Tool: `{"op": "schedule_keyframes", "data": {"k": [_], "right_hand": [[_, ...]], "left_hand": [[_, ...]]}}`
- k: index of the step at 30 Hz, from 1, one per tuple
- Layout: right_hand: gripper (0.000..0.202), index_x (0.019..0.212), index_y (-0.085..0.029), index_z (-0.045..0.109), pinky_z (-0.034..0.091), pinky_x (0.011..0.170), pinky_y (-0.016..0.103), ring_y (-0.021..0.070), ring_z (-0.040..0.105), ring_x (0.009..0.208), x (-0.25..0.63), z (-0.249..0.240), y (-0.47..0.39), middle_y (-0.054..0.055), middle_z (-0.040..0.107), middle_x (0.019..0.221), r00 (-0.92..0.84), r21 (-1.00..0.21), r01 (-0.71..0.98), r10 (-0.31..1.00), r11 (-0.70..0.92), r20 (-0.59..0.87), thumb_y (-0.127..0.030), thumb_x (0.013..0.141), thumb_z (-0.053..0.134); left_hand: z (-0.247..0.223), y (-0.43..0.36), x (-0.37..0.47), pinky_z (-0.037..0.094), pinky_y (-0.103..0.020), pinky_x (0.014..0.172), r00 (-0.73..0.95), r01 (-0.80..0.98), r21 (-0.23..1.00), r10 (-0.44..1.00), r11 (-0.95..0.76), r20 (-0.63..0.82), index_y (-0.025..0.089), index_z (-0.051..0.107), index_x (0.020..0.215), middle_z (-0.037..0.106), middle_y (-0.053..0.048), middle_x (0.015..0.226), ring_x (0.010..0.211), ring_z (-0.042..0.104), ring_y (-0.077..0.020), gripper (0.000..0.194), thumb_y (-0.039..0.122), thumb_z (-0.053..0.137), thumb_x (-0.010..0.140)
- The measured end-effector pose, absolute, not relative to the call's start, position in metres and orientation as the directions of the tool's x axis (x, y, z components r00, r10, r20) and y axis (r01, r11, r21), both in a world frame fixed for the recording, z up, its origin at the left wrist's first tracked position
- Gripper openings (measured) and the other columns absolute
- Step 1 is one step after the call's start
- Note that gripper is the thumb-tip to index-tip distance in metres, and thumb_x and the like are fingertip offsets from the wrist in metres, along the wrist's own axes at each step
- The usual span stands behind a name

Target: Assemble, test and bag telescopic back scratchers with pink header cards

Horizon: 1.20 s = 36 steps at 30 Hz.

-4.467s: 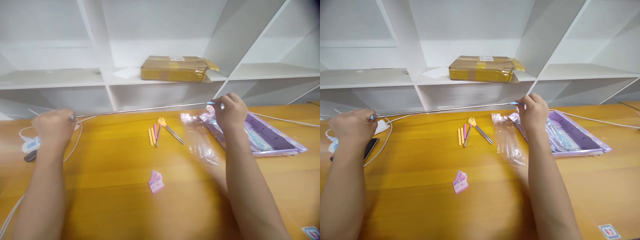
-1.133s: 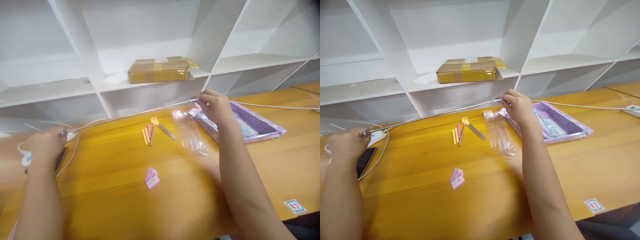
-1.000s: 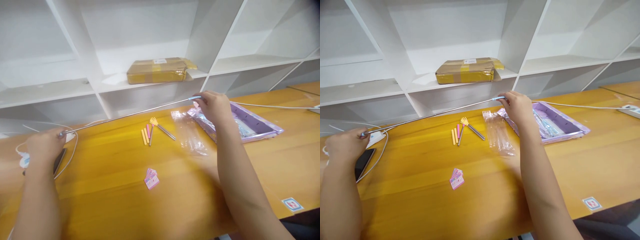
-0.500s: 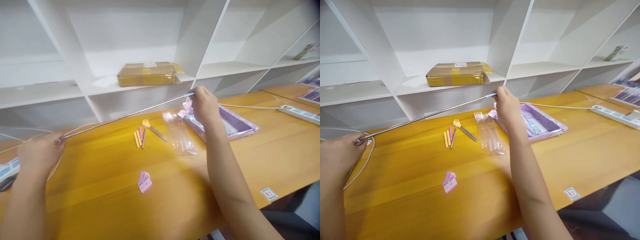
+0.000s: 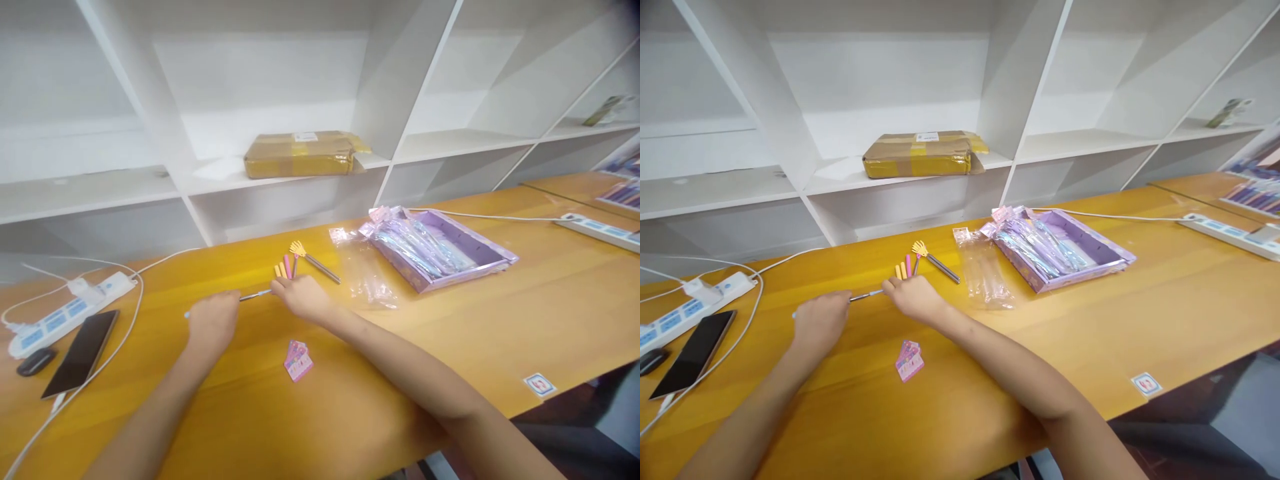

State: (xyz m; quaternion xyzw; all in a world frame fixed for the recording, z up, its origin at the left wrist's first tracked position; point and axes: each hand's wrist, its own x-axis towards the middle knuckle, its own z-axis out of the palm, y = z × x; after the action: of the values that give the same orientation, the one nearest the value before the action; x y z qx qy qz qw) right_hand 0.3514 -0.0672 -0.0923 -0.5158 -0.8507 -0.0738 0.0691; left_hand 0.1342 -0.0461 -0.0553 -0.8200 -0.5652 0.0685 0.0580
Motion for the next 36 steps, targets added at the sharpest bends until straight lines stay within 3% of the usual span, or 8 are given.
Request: {"op": "schedule_keyframes", "data": {"k": [3, 5, 9, 13, 17, 21, 27, 36], "right_hand": [[0.035, 0.111, -0.018, 0.063, 0.035, 0.069, 0.027, 0.0187, 0.066, 0.078, 0.378, -0.099, -0.072, 0.009, 0.074, 0.099, -0.441, -0.056, 0.887, 0.878, 0.458, 0.186, -0.045, 0.113, 0.041], [0.039, 0.116, -0.021, 0.065, 0.038, 0.077, 0.027, 0.0199, 0.068, 0.090, 0.404, -0.099, -0.079, 0.007, 0.075, 0.102, -0.317, -0.142, 0.928, 0.931, 0.343, 0.180, -0.053, 0.111, 0.043], [0.042, 0.112, -0.016, 0.068, 0.040, 0.078, 0.029, 0.0217, 0.067, 0.091, 0.461, -0.101, -0.096, 0.013, 0.072, 0.103, 0.118, -0.170, 0.981, 0.980, -0.090, 0.162, -0.042, 0.113, 0.035], [0.038, 0.118, -0.015, 0.066, 0.043, 0.075, 0.030, 0.0227, 0.068, 0.095, 0.509, -0.113, -0.111, 0.017, 0.066, 0.120, 0.360, -0.166, 0.927, 0.921, -0.336, 0.149, -0.037, 0.111, 0.035], [0.046, 0.130, -0.015, 0.062, 0.047, 0.078, 0.035, 0.0277, 0.070, 0.103, 0.534, -0.123, -0.117, 0.021, 0.060, 0.134, 0.526, -0.175, 0.845, 0.843, -0.505, 0.109, -0.046, 0.111, 0.033], [0.059, 0.132, -0.005, 0.059, 0.050, 0.086, 0.041, 0.0353, 0.070, 0.109, 0.547, -0.134, -0.115, 0.029, 0.061, 0.129, 0.625, -0.170, 0.773, 0.779, -0.611, 0.039, -0.056, 0.105, 0.048], [0.050, 0.129, -0.010, 0.063, 0.049, 0.087, 0.035, 0.0304, 0.071, 0.109, 0.567, -0.144, -0.112, 0.022, 0.072, 0.118, 0.613, -0.206, 0.773, 0.790, -0.600, 0.002, -0.049, 0.097, 0.064], [0.028, 0.106, -0.016, 0.078, 0.045, 0.075, 0.030, 0.0248, 0.071, 0.093, 0.573, -0.142, -0.114, 0.015, 0.077, 0.102, 0.572, -0.242, 0.801, 0.820, -0.548, 0.036, -0.038, 0.096, 0.063]], "left_hand": [[-0.068, -0.050, 0.144, 0.052, -0.039, 0.078, 0.371, 0.920, -0.113, 0.926, -0.377, -0.070, 0.017, 0.070, 0.104, 0.077, -0.019, 0.099, 0.097, 0.076, -0.0339, 0.033, 0.019, 0.038, 0.102], [-0.080, -0.055, 0.151, 0.052, -0.037, 0.079, 0.383, 0.923, -0.027, 0.923, -0.384, -0.050, 0.018, 0.064, 0.114, 0.077, -0.016, 0.103, 0.097, 0.076, -0.0309, 0.027, 0.025, 0.040, 0.103], [-0.104, -0.061, 0.159, 0.051, -0.036, 0.078, 0.375, 0.872, 0.341, 0.927, -0.353, 0.000, 0.019, 0.044, 0.131, 0.075, -0.013, 0.106, 0.091, 0.075, -0.0281, 0.032, 0.029, 0.047, 0.101], [-0.123, -0.059, 0.159, 0.049, -0.034, 0.074, 0.400, 0.763, 0.539, 0.916, -0.357, 0.040, 0.023, 0.039, 0.118, 0.071, -0.010, 0.103, 0.087, 0.073, -0.0251, 0.020, 0.017, 0.043, 0.099], [-0.133, -0.056, 0.158, 0.042, -0.032, 0.063, 0.408, 0.748, 0.551, 0.911, -0.369, 0.057, 0.026, 0.035, 0.105, 0.062, -0.001, 0.079, 0.065, 0.065, -0.0234, 0.006, 0.021, 0.039, 0.103], [-0.141, -0.050, 0.157, 0.045, -0.032, 0.067, 0.419, 0.725, 0.564, 0.903, -0.396, 0.096, 0.027, 0.033, 0.101, 0.064, -0.003, 0.086, 0.072, 0.067, -0.0237, 0.007, 0.025, 0.039, 0.103], [-0.158, -0.041, 0.154, 0.052, -0.036, 0.076, 0.437, 0.688, 0.586, 0.889, -0.427, 0.136, 0.027, 0.034, 0.101, 0.071, -0.009, 0.107, 0.090, 0.074, -0.0264, 0.009, 0.023, 0.042, 0.100], [-0.162, -0.040, 0.154, 0.052, -0.039, 0.080, 0.455, 0.675, 0.584, 0.877, -0.452, 0.154, 0.027, 0.034, 0.102, 0.072, -0.010, 0.108, 0.094, 0.074, -0.0288, 0.014, 0.021, 0.045, 0.096]]}}
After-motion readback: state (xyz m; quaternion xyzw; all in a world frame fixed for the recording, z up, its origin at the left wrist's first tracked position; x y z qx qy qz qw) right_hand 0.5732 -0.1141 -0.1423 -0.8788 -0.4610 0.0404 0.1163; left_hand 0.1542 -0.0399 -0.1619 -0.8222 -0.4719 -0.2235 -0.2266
